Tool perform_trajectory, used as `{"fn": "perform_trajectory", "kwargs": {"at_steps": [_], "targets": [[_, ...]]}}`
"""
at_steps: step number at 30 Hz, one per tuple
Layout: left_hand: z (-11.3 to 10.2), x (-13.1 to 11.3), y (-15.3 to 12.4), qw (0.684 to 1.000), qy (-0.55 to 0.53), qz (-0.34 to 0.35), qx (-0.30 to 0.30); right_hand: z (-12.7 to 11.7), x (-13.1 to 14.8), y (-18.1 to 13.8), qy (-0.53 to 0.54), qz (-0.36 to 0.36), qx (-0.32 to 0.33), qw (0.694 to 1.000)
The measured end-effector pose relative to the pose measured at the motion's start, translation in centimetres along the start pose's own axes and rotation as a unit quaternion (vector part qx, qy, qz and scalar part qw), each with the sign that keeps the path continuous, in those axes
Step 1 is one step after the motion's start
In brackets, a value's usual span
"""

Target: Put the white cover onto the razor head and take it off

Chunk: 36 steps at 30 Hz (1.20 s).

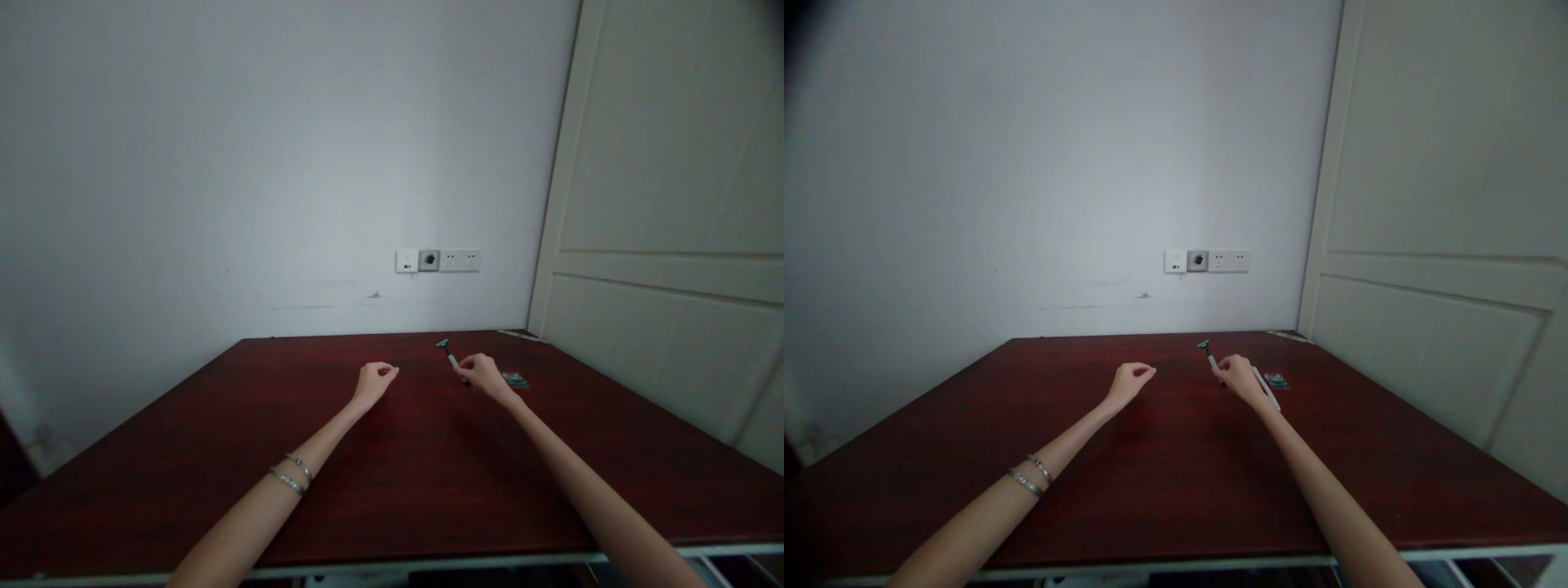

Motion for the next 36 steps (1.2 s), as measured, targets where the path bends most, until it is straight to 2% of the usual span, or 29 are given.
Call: {"fn": "perform_trajectory", "kwargs": {"at_steps": [5,9,13,18,21,23,25,28,31,36], "targets": [[0.6,-3.3,0.7,1.0,-0.012,-0.005,-0.002,0.2,7.3,-1.5,0.078,-0.073,-0.044,0.993],[0.7,-5.1,1.1,1.0,0.013,-0.01,0.015,0.5,11.1,-2.5,0.072,-0.127,-0.055,0.988],[0.4,-5.7,1.5,0.999,0.037,-0.008,0.018,0.8,12.7,-2.9,0.015,-0.136,-0.05,0.989],[0.3,-5.3,1.8,0.996,0.071,-0.05,0.025,1.1,14.0,-3.5,-0.072,-0.109,-0.037,0.991],[0.0,-4.8,2.2,0.991,0.102,-0.073,0.04,1.2,14.4,-3.8,-0.089,-0.105,-0.016,0.99],[-0.7,-3.8,2.6,0.985,0.136,-0.094,0.058,0.7,13.5,-3.7,-0.091,-0.089,-0.008,0.992],[-1.7,-2.2,2.9,0.973,0.183,-0.124,0.075,-0.5,11.2,-3.3,-0.106,-0.045,-0.003,0.993],[-3.1,0.9,2.7,0.947,0.233,-0.183,0.124,-2.5,5.8,-2.4,-0.159,0.045,0.015,0.986],[-4.2,3.0,2.2,0.928,0.275,-0.202,0.148,-3.8,0.2,-2.1,-0.205,0.107,0.036,0.972],[-3.9,5.4,1.2,0.908,0.307,-0.231,0.165,-3.5,-7.1,-3.1,-0.198,0.172,0.066,0.963]]}}
Point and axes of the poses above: each hand's wrist, its own y-axis towards the middle knuckle, its own z-axis out of the palm, x = y × z, the point moved 10 cm from there along y, towards the middle knuckle, and after that the axes turned 8 degrees about x, right-handed, at the moved point
